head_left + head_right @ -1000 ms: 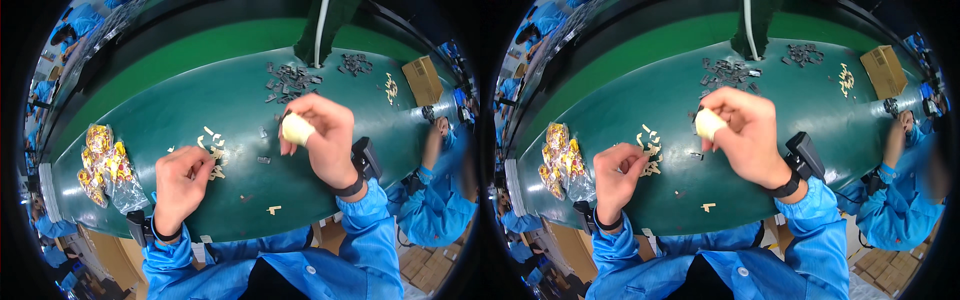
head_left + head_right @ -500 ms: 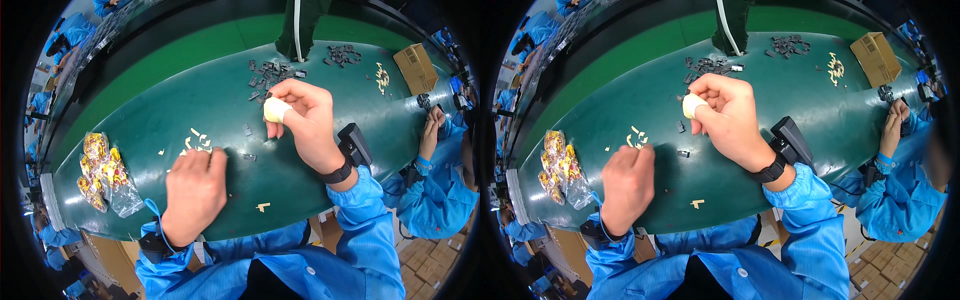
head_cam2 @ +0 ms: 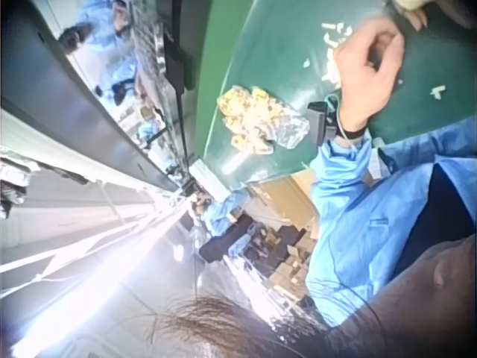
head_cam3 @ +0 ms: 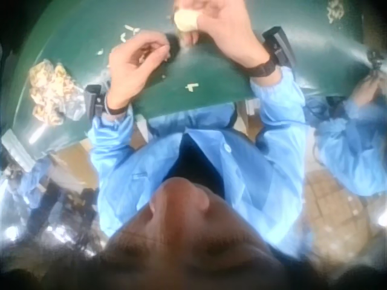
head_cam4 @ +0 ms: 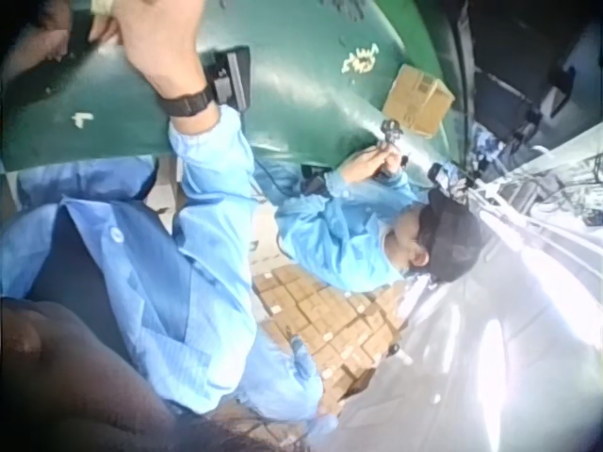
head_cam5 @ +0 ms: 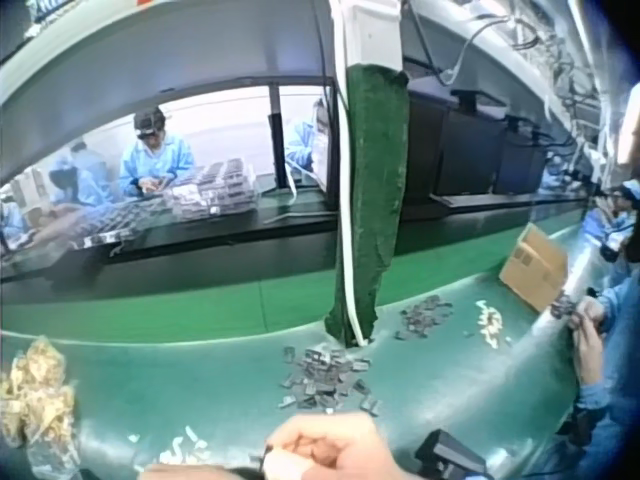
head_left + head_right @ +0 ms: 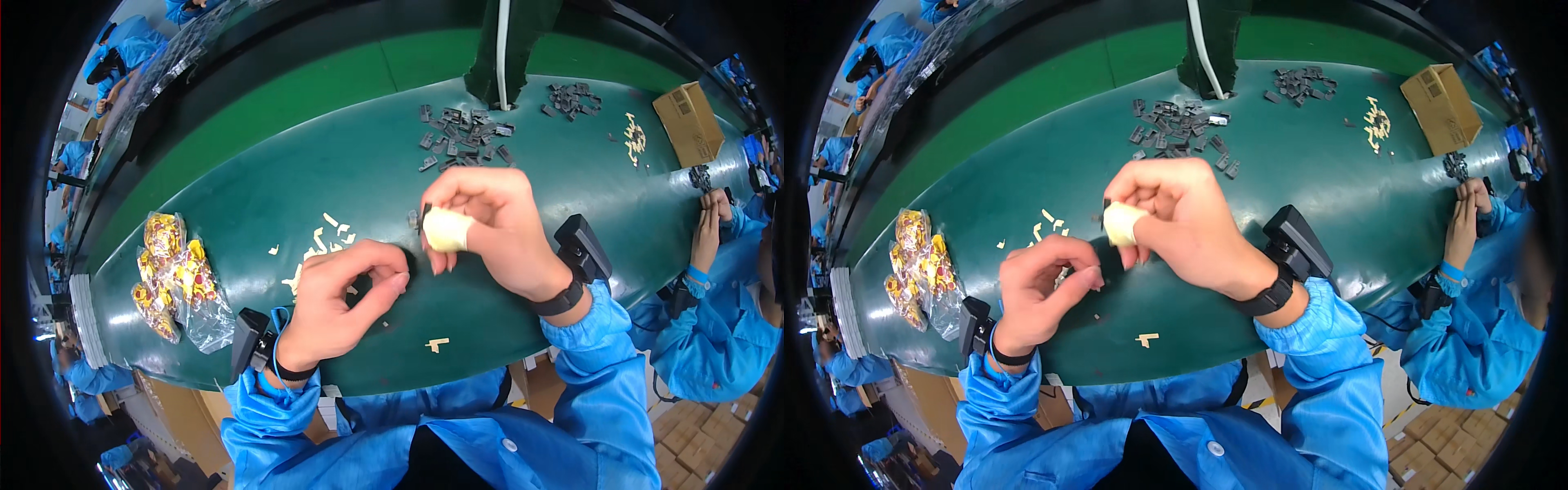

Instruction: Manually assemble small plastic and rubber components on a factory assembly line.

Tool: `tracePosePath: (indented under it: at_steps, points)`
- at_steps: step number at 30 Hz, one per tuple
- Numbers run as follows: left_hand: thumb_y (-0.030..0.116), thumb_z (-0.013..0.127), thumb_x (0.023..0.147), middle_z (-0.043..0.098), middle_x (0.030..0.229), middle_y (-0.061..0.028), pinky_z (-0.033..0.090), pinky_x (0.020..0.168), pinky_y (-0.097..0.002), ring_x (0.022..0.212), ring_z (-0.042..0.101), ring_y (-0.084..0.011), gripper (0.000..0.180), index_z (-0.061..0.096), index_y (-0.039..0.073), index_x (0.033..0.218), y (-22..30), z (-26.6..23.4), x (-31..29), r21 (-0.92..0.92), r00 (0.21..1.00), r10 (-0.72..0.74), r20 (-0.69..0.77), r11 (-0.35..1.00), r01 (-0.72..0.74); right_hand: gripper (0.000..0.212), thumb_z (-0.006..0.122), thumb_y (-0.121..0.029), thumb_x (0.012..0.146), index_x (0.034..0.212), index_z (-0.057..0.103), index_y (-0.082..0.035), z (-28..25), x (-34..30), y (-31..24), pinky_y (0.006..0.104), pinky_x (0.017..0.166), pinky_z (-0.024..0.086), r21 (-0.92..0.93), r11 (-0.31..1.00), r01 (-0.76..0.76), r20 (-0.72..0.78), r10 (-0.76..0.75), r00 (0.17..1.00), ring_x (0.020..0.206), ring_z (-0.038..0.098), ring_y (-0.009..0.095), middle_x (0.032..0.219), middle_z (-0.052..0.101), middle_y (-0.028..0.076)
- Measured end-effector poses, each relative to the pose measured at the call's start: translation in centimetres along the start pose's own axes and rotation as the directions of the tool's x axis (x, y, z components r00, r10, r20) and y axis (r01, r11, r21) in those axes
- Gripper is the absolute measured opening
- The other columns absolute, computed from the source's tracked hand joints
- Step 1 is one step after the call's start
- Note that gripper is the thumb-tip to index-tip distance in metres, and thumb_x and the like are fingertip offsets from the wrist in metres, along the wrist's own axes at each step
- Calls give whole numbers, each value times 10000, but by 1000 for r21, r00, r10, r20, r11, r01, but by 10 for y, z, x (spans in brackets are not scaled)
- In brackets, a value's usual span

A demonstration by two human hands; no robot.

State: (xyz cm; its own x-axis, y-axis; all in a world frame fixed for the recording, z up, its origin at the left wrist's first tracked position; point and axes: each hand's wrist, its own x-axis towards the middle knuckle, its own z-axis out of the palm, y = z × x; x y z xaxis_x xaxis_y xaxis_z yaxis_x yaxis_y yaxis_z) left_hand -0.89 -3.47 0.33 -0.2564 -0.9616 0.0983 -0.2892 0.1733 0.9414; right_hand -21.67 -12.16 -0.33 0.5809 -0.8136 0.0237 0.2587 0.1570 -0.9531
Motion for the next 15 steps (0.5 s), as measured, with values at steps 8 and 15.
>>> tracePosePath:
  at_steps: [8, 15]
  points:
    - [-78, 626, 903, 697, 944, -122, 499, 869, -293, 904, 670, -143, 285, 503, -75, 1161, 4, 5, -11, -550, 997, -44, 62, 832, 71, 132, 639, -13, 893, 966, 615, 95, 3, -7, -2, 309, 667, 549, 195, 972, -131, 306, 66, 950, 767, 680, 204, 917, 657, 161]
    - [-107, 614, 871, 694, 960, -186, 566, 828, -328, 905, 711, -251, 290, 537, -112, 1151, 11, 6, -9, -515, 999, -41, 3, 856, 37, 112, 560, 15, 889, 976, 610, 67, 7, -7, -5, 261, 581, 489, 240, 971, -15, 144, -20, 989, 680, 639, 138, 803, 667, 102]
